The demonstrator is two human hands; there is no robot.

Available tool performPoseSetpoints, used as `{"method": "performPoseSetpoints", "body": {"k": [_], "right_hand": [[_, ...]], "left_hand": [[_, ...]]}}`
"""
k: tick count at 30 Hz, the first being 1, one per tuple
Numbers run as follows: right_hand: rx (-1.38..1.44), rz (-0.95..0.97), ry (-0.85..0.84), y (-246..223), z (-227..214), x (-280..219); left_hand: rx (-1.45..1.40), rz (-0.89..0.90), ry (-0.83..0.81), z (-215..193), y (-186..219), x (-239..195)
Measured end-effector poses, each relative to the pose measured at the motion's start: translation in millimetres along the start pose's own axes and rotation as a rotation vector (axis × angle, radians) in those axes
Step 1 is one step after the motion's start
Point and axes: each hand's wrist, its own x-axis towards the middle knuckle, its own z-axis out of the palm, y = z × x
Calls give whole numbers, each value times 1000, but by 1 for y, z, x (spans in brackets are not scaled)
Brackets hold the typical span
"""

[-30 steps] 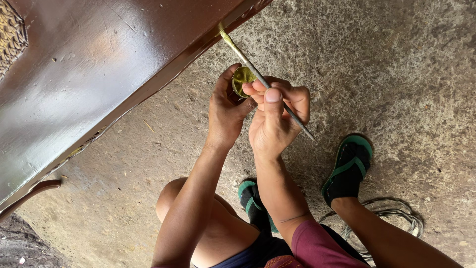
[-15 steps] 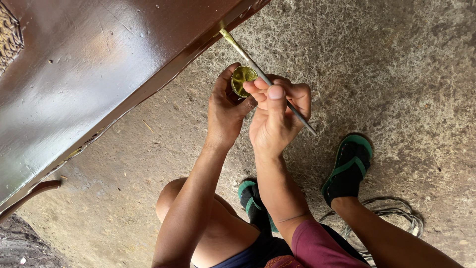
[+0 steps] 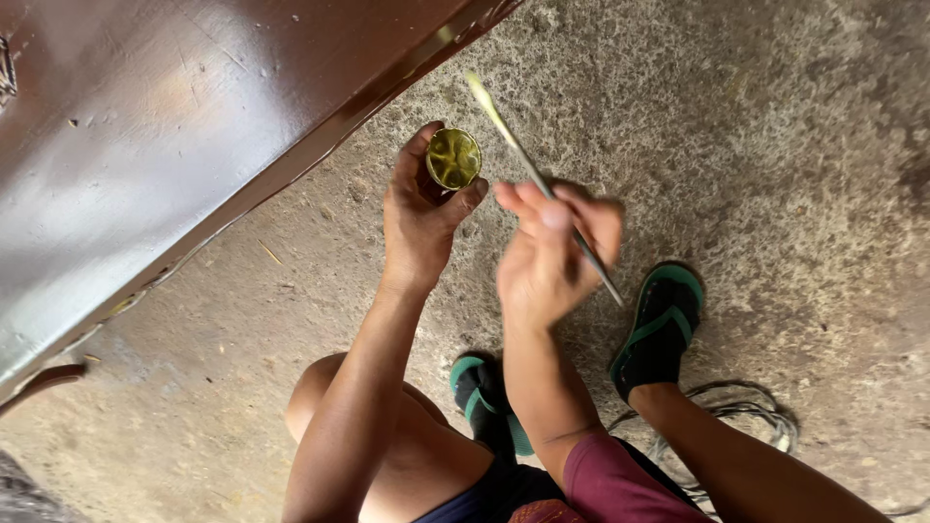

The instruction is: The person paints the carved edges of a brown wooden table with gold paint using a small brush. They repeatedly dip the brush into a small container of gold paint held in the left hand and apply it to the decorative details.

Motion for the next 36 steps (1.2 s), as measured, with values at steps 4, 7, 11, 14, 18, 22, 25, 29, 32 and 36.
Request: {"method": "performPoseSetpoints", "body": {"k": [4,7,11,14,18,22,25,29,32,36], "right_hand": [[-421,39,-296,-48,-21,-5],[-679,47,-438,-54,-28,-1],[-819,-26,-515,-41,-29,6],[-889,-61,-556,-35,-26,14],[-943,-70,-573,-30,-22,13],[-897,-26,-547,-22,-24,12],[-879,11,-544,-22,-26,13],[-817,45,-535,-15,-22,14],[-823,26,-568,-15,-31,18],[-678,193,-445,-12,-42,14]], "left_hand": [[-43,132,26,-7,-2,2],[33,229,74,-8,-4,6],[211,233,124,-10,-7,4],[235,270,129,-8,-7,3],[195,330,133,-10,-7,2],[208,318,132,-11,-13,3],[204,314,129,-7,-16,4],[278,312,128,-12,-14,8],[221,309,120,-5,-22,8],[131,436,125,-8,-28,5]]}}
